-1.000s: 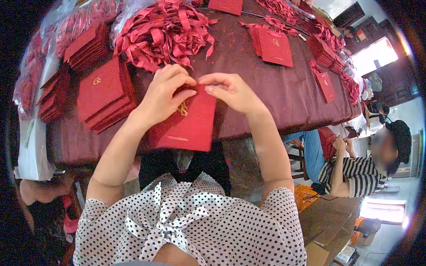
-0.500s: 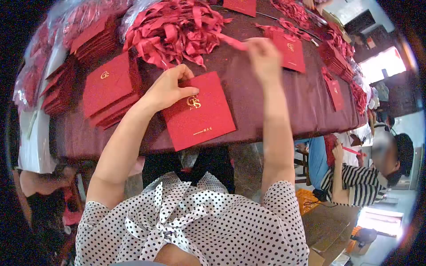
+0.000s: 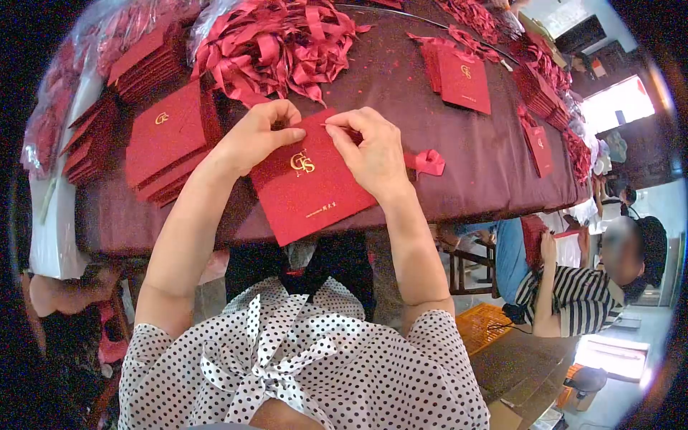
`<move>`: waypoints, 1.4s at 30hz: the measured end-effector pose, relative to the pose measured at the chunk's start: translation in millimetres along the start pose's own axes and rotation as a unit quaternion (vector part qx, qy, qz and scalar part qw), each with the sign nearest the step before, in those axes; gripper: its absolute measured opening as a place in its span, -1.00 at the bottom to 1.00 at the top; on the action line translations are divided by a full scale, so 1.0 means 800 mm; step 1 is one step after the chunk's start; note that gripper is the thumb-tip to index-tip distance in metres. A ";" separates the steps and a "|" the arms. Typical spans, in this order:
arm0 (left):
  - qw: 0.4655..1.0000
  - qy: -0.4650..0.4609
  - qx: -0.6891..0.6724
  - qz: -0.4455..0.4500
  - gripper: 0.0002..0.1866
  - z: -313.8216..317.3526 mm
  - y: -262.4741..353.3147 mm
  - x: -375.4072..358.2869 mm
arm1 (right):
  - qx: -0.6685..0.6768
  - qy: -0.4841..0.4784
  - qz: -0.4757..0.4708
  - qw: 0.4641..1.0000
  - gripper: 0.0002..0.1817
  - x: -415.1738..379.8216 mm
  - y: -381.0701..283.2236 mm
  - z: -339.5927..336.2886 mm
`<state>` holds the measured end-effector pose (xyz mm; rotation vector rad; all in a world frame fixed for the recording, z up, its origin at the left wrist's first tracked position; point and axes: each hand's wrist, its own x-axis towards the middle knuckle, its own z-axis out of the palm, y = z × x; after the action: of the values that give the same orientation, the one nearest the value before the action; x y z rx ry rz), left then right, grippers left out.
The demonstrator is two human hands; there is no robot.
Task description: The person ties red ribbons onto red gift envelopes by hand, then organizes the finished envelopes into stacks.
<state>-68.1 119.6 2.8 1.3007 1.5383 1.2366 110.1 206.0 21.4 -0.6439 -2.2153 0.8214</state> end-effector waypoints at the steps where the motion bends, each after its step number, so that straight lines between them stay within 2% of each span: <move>1: 0.998 -0.027 -0.062 -0.018 -0.86 -0.002 0.000 0.000 | -0.029 0.009 -0.026 0.999 -0.92 0.000 -0.003 0.001; 2: 0.990 -0.054 -0.124 -0.035 -0.86 -0.003 0.000 0.002 | -0.060 0.018 -0.051 0.997 -0.93 0.000 -0.006 0.002; 3: 0.986 -0.047 -0.159 -0.011 -0.87 -0.002 -0.002 0.003 | -0.061 0.019 -0.051 0.997 -0.93 0.000 -0.007 0.003; 5: 0.981 -0.049 -0.186 -0.029 -0.87 -0.001 -0.005 0.003 | -0.132 0.043 -0.151 0.979 -0.93 0.000 -0.010 0.004; 9: 0.964 -0.064 -0.251 -0.059 -0.87 0.000 0.006 -0.001 | -0.161 0.037 -0.196 0.967 -0.93 0.003 -0.015 0.000; 14: 0.971 -0.060 -0.222 -0.071 -0.86 0.002 0.005 -0.001 | -0.172 0.022 -0.229 0.958 -0.93 0.001 -0.015 0.002; 18: 0.982 -0.053 -0.173 -0.058 -0.87 0.004 0.004 0.000 | -0.167 0.020 -0.166 0.972 -0.94 -0.004 -0.018 0.006; 20: 0.983 -0.055 -0.169 -0.048 -0.88 0.005 0.001 0.000 | -0.103 0.021 -0.073 0.992 -0.93 -0.003 -0.020 0.007; 21: 0.984 -0.056 -0.164 -0.038 -0.88 0.005 0.001 0.000 | -0.103 0.020 -0.072 0.992 -0.93 -0.001 -0.019 0.006; 23: 0.985 -0.050 -0.162 -0.040 -0.89 0.004 0.004 -0.001 | -0.143 0.015 -0.159 0.977 -0.93 0.002 -0.017 0.002; 24: 0.985 -0.045 -0.159 -0.041 -0.89 0.005 0.006 -0.001 | -0.143 0.014 -0.159 0.977 -0.93 0.002 -0.018 0.004; 26: 0.987 -0.041 -0.152 -0.028 -0.90 0.006 0.004 -0.001 | -0.235 0.021 -0.262 0.936 -0.94 -0.001 -0.022 0.010; 28: 0.989 -0.037 -0.143 -0.013 -0.90 0.008 0.006 -0.001 | -0.234 0.033 -0.248 0.940 -0.94 0.000 -0.021 0.011; 30: 0.989 -0.020 -0.143 -0.026 -0.90 0.009 0.009 -0.002 | -0.167 0.025 -0.163 0.972 -0.94 0.001 -0.022 0.010; 33: 0.989 -0.036 -0.135 -0.047 -0.89 0.007 0.005 -0.001 | -0.135 0.032 -0.113 0.984 -0.93 0.005 -0.010 0.006; 35: 0.987 -0.037 -0.150 -0.048 -0.88 0.007 0.003 -0.001 | -0.147 0.025 -0.138 0.979 -0.93 0.004 -0.005 0.005; 37: 0.984 -0.040 -0.165 -0.051 -0.88 0.008 0.003 0.000 | -0.218 0.039 -0.253 0.942 -0.93 0.002 -0.005 0.007; 42: 0.967 -0.055 -0.248 -0.026 -0.85 0.008 0.012 -0.004 | -0.209 0.033 -0.245 0.946 -0.92 0.001 -0.009 0.007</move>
<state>-59.3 117.9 10.2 0.9740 1.0817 1.3789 104.1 199.3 23.8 -0.2735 -2.3566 0.0763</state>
